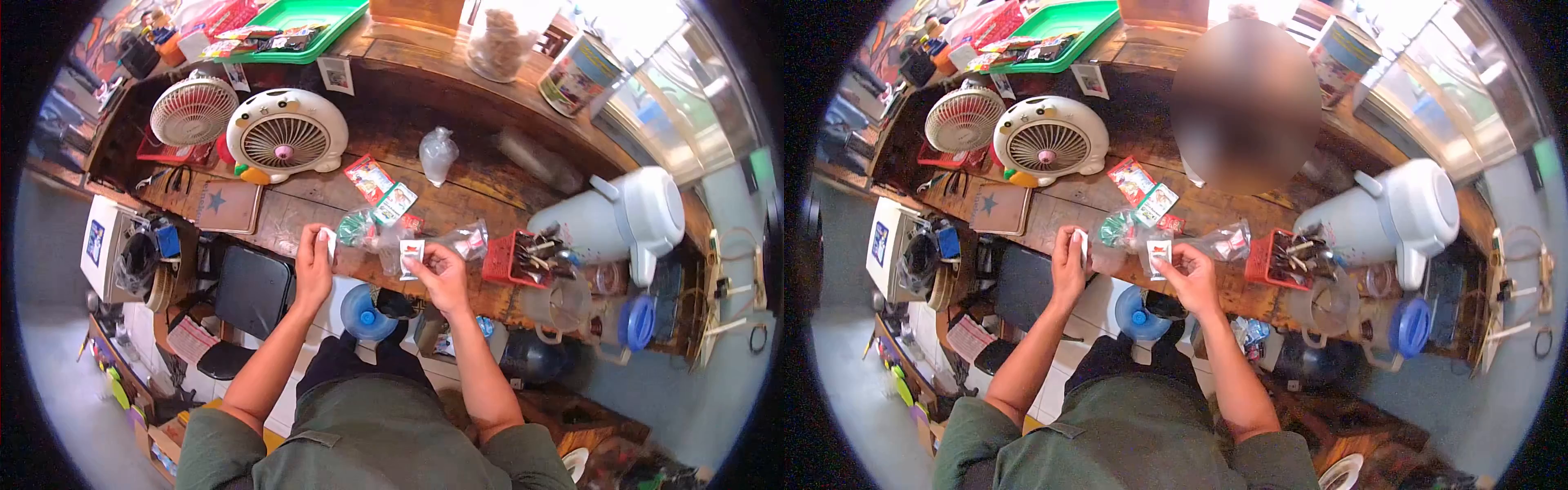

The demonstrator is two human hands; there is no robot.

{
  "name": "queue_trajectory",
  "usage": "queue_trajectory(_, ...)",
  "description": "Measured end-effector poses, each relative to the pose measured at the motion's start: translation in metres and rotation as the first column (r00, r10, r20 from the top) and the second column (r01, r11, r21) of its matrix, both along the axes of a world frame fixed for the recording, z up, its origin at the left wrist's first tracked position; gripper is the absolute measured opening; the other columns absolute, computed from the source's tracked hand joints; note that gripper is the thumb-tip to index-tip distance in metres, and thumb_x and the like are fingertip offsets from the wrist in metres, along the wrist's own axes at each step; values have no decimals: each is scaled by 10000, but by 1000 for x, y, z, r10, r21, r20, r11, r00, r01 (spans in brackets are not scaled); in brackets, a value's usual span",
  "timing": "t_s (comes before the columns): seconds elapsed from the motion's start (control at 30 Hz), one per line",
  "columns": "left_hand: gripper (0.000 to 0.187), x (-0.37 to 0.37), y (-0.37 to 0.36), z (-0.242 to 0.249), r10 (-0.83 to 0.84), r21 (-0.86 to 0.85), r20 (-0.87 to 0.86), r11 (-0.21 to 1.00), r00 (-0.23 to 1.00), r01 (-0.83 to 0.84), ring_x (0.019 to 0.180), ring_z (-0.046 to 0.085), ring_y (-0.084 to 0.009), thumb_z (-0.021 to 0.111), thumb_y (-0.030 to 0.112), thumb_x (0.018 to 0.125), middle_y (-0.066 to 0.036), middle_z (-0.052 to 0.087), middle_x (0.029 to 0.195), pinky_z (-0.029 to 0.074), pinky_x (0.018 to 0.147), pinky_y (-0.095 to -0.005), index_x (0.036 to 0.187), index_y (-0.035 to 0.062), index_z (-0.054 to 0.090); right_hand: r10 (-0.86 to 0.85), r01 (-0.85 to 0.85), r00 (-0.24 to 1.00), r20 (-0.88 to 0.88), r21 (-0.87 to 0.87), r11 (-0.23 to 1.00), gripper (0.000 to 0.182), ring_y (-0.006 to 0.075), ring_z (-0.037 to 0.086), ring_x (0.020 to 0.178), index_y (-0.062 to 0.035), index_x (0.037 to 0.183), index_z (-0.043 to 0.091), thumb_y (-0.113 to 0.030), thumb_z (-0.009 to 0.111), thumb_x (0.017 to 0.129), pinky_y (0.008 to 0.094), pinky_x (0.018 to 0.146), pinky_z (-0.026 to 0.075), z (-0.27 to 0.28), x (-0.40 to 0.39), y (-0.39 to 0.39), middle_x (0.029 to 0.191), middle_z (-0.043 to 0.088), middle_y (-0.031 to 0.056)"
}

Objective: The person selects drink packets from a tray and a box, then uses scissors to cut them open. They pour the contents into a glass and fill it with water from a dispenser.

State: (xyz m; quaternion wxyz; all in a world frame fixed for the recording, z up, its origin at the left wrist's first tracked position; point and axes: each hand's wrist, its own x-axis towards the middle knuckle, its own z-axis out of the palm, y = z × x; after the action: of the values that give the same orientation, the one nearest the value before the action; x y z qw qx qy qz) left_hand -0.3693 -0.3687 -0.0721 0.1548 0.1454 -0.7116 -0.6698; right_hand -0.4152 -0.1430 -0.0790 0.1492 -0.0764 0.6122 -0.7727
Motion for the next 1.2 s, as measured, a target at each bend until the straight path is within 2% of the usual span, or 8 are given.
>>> queue_trajectory(0.1, 158, 9, -11, -15, -78, 64, 18, 995, 997, 77, 548, 434, -45, 422, 199, 1016, 19, 495, 743, 357, 468, -212, 1058, 83, 521, -42, 42, 999, 1, -9, 999, 139, 87, 626, 819, -4, 939, 640, -75, 720, 850, 250, 736, 503, 3, 28, 8, 902, 679, 36)
queue_trajectory(0.2, 218, 19, -11, -9, -258, 430, 70, 879, 964, 204, 589, 477, -92, 448, 96, 914, 1, 519, 770, 407, 539, -244, 1113, 66, 530, -242, 243, 969, 54, -23, 970, 136, 116, 645, 800, 8, 982, 623, -53, 682, 875, 271, 757, 523, 10, 65, 14, 927, 679, 65)
queue_trajectory(0.3, 241, 36, 10, 28, -350, 473, -12, 823, 937, 314, 731, 547, -115, 455, 79, 915, -29, 582, 860, 454, 659, -252, 1141, 36, 525, -295, 306, 947, 125, -78, 949, 131, 134, 653, 789, 14, 983, 623, -49, 674, 880, 280, 744, 531, 28, 109, 23, 924, 680, 75)
queue_trajectory(0.33, 288, 44, 14, 36, -378, 481, -52, 802, 924, 355, 920, 584, -131, 511, 51, 912, -70, 633, 1012, 478, 788, -268, 1195, 2, 514, -313, 325, 941, 128, -83, 942, 134, 145, 658, 786, 21, 986, 622, -40, 672, 878, 292, 736, 539, 36, 124, 24, 917, 679, 81)
queue_trajectory(0.43, 361, 72, 27, 62, -497, 426, -79, 767, 864, 481, 977, 606, -134, 589, 34, 898, -92, 644, 1097, 497, 827, -277, 1244, -14, 499, -395, 402, 915, 84, -107, 909, 130, 142, 659, 773, 23, 987, 630, -15, 673, 870, 291, 726, 544, 49, 165, 25, 914, 687, 91)
queue_trajectory(0.6, 223, 116, 58, 73, -633, 364, -23, 715, 774, 596, 795, 662, -125, 690, 14, 840, -93, 698, 925, 532, 737, -262, 1052, -23, 631, -557, 557, 829, 42, -151, 817, 145, 155, 666, 748, 7, 987, 647, -20, 689, 851, 292, 701, 542, 62, 233, 44, 885, 687, 86)
queue_trajectory(0.9, 207, 201, 213, 79, -916, 253, -25, 383, 401, 888, 810, 651, -116, 664, 29, 865, -90, 702, 960, 516, 722, -261, 1064, -21, 641, -857, 833, 515, -16, -229, 504, 221, 122, 650, 850, 23, 1071, 658, -35, 693, 861, 259, 775, 520, 88, 404, 168, 965, 691, 78)
queue_trajectory(1.2, 240, 357, 459, 74, -976, 128, -34, -218, -216, 967, 840, 623, -93, 652, 29, 892, -50, 671, 967, 496, 725, -238, 1127, -12, 623, -998, 998, -18, -60, -60, -14, 198, 99, 634, 871, 27, 1081, 654, -54, 639, 901, 243, 800, 511, 82, 642, 311, 986, 682, 58)
